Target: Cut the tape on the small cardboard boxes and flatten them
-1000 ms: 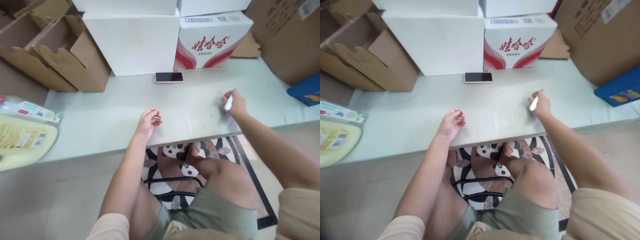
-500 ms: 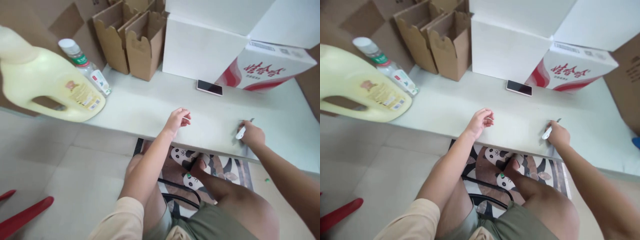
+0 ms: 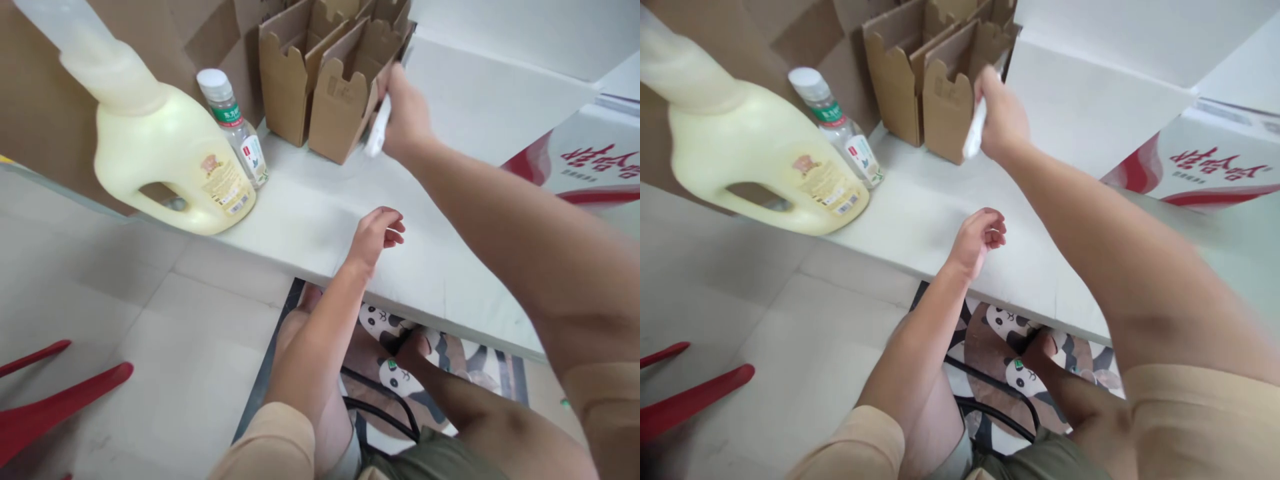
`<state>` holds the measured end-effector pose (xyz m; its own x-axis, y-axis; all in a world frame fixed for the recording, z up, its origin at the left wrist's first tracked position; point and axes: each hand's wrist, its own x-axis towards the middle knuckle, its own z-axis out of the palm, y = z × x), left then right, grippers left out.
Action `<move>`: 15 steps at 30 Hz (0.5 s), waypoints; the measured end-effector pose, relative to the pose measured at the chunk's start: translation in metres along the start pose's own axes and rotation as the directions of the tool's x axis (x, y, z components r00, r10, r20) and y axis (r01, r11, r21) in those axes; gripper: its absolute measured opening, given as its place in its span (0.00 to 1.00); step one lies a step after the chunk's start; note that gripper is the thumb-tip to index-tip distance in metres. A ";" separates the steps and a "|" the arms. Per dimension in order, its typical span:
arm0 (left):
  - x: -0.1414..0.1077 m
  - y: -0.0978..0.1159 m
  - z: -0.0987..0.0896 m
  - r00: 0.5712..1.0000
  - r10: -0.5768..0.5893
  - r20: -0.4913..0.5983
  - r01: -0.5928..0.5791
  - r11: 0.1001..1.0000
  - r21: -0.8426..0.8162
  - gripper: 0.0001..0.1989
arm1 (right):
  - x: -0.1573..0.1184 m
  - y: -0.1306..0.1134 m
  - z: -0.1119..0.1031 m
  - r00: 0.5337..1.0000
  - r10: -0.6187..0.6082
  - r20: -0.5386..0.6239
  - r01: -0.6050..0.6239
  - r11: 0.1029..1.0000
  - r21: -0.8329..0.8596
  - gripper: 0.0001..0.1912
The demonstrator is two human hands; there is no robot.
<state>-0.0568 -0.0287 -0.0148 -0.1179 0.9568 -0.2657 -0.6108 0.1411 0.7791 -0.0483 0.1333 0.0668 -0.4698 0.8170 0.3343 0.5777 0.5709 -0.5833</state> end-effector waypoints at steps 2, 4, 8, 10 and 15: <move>0.000 0.002 -0.002 1.000 0.012 -0.005 -0.012 1.000 0.003 0.08 | 0.019 -0.018 0.013 0.996 -0.076 0.041 0.081 0.986 -0.143 0.12; 0.000 0.003 -0.003 1.000 0.019 -0.013 -0.019 1.000 0.008 0.08 | 0.026 -0.025 0.021 0.995 -0.075 0.063 0.087 0.971 -0.222 0.16; -0.001 0.003 -0.005 0.994 0.077 -0.075 -0.076 0.997 0.011 0.08 | 0.006 -0.016 0.015 1.000 -0.017 0.003 0.017 0.969 -0.246 0.14; -0.002 0.004 -0.007 0.943 0.237 -0.232 -0.228 0.971 0.067 0.09 | -0.019 -0.004 -0.003 1.000 -0.013 -0.023 0.009 0.982 -0.191 0.14; -0.009 0.008 -0.016 0.519 0.729 -0.447 -0.549 0.685 0.479 0.05 | -0.129 0.040 -0.074 0.940 -0.093 -0.327 0.060 0.992 -0.110 0.11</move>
<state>-0.0730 -0.0404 -0.0153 -0.8562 0.4857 0.1762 0.0218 -0.3068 0.9515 0.0844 0.0567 0.0549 -0.2769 0.7419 0.6106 0.6185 0.6240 -0.4777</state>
